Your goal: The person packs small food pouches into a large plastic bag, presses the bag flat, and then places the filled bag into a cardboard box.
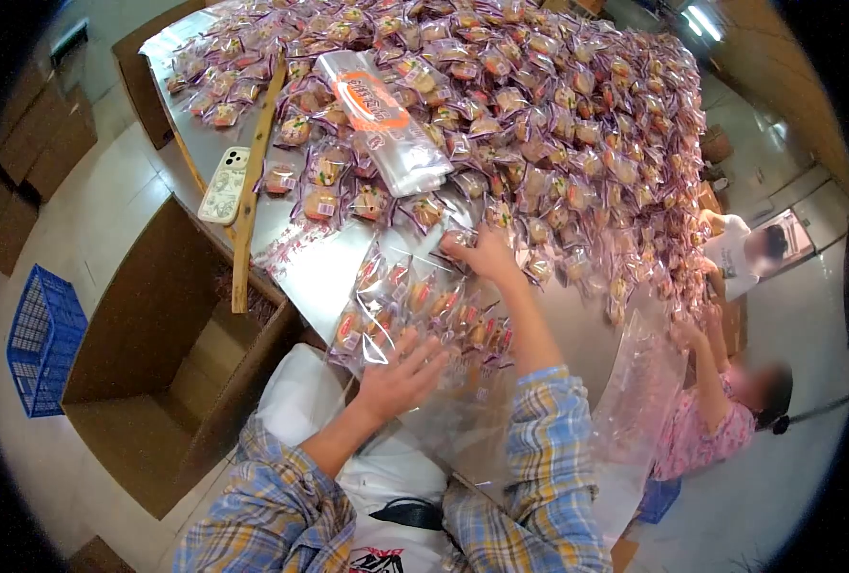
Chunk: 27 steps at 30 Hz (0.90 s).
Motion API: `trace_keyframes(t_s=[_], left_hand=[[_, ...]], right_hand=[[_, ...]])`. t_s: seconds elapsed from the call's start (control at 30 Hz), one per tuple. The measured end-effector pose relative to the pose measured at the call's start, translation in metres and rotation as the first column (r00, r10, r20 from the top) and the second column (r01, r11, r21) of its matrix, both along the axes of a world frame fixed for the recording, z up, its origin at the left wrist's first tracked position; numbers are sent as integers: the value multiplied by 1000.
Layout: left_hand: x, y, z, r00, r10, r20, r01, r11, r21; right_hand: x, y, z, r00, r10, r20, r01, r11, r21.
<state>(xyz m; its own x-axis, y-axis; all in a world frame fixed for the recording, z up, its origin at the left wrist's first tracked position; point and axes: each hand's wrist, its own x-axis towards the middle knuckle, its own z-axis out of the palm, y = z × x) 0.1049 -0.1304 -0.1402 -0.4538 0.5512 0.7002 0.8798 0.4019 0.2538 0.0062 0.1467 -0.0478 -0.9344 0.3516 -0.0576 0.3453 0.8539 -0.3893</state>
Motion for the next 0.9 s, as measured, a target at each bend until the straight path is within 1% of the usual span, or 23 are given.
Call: trace_keyframes(t_s=[0.07, 0.1, 0.17, 0.2, 0.23, 0.27, 0.37, 0.43, 0.47, 0.53, 0.63, 0.67, 0.73, 0.77, 0.87, 0.9], left_hand=[[0, 1, -3, 1000, 1, -5, -1, 1000, 4], [-1, 1, -5, 1000, 4, -8, -4, 1000, 7], [-2, 2, -7, 1000, 4, -12, -4, 1000, 7], [-1, 1, -6, 1000, 2, -2, -2, 1000, 3], [0, 1, -6, 1000, 0, 8, 0, 1000, -2], [0, 0, -2, 1000, -11, 25, 12, 1000, -12], [1, -1, -4, 999, -25, 37, 26, 999, -31], [-1, 1, -4, 1000, -22, 19, 22, 999, -25], [-1, 2, -4, 1000, -15, 10, 15, 1000, -18], [-1, 2, -4, 1000, -1, -3, 1, 1000, -18], [-3, -1, 0, 1000, 1, 0, -1, 1000, -31], [-2, -2, 3, 1000, -5, 15, 6, 1000, -26], [-1, 0, 4, 1000, -11, 28, 12, 1000, -12], [-1, 1, 3, 1000, -10, 25, 10, 1000, -3], [-1, 2, -1, 1000, -15, 27, 15, 1000, 5], [-2, 1, -3, 999, -16, 29, 16, 1000, 5]], right_hand=[[3, -8, 8, 998, -38, -49, 30, 987, -155], [0, -3, 1, 985, -51, -163, 12, 972, -234], [-10, 13, -13, 923, -98, -373, -56, 923, -380], [-11, 15, -2, 891, -98, -444, -5, 974, -225], [-8, 19, 9, 856, -84, -509, 57, 996, -69], [-3, 23, 19, 819, -58, -571, 129, 988, 85], [13, 46, 33, 867, 20, -498, 142, 948, 284], [28, 70, 19, 902, 101, -420, 84, 913, 400], [34, 78, 6, 917, 140, -374, 50, 890, 454], [43, 83, -17, 936, 119, -332, 34, 907, 419], [50, 81, -35, 947, 116, -301, 18, 914, 406], [53, 78, -31, 952, 101, -291, -15, 959, 284], [57, 71, -14, 961, 75, -266, -69, 997, 31], [56, 65, -2, 981, 25, -194, -31, 999, -26], [50, 60, 5, 988, 36, -148, -49, 995, -87], [42, 66, -9, 962, 86, -258, -167, 935, -313]])
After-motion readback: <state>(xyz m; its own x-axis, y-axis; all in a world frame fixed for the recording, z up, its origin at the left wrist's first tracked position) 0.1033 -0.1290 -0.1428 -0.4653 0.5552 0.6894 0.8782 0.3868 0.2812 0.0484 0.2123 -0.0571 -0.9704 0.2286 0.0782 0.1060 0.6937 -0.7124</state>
